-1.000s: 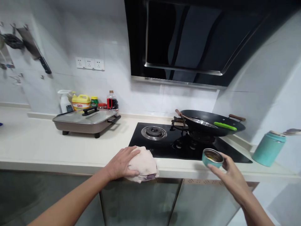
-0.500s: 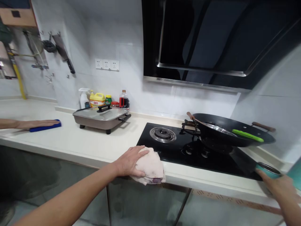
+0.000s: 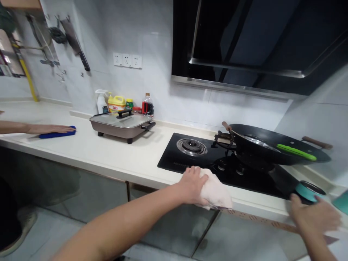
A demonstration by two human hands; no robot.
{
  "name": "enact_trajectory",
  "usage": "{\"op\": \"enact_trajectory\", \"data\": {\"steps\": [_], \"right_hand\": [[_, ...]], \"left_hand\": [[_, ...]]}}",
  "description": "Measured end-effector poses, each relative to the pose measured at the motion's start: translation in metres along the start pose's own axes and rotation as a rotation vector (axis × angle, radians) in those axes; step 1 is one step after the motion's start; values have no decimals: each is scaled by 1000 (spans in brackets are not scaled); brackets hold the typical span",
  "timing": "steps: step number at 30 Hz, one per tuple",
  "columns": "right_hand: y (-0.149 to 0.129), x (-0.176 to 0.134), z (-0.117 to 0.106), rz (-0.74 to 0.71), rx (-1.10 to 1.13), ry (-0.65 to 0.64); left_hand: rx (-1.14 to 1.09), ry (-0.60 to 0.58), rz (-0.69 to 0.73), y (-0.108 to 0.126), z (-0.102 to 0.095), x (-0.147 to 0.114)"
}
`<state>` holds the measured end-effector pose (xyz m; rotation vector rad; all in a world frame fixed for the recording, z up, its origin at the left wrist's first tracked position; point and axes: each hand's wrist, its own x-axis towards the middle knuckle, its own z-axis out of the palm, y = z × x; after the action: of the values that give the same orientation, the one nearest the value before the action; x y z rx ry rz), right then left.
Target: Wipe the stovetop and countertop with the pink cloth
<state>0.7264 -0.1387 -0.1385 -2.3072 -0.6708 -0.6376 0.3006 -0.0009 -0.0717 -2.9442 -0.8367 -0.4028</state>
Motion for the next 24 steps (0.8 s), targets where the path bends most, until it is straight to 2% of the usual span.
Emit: {"op": "enact_trajectory", "data": {"steps": [2,5,7,9,11,14,18,21,24], "right_hand": [[-25,-14,-2,-103,67,-35],[-58,-21,1,-313,134,-167],[-73,-24,4,-297,123,-203],[-80,-26,8,-249,70,-243],[-83,-29,11,-248,14,-278],[-83,-34,9,-267,-61,-298],[-87,-37,3,-266,-141,-307],[-89,-38,2,-277,-156,-303],[-89,-39,5,-309,-139,-288]], "left_hand": [[56,-52,31,34,14,33],[160,-117,75,80,42,72],[206,-66,94,98,57,84],[188,19,109,104,65,83],[105,78,125,99,63,72],[-16,131,160,85,50,50],[-22,185,182,64,38,24],[-21,222,180,36,36,1],[-107,243,141,-3,23,-27]]}}
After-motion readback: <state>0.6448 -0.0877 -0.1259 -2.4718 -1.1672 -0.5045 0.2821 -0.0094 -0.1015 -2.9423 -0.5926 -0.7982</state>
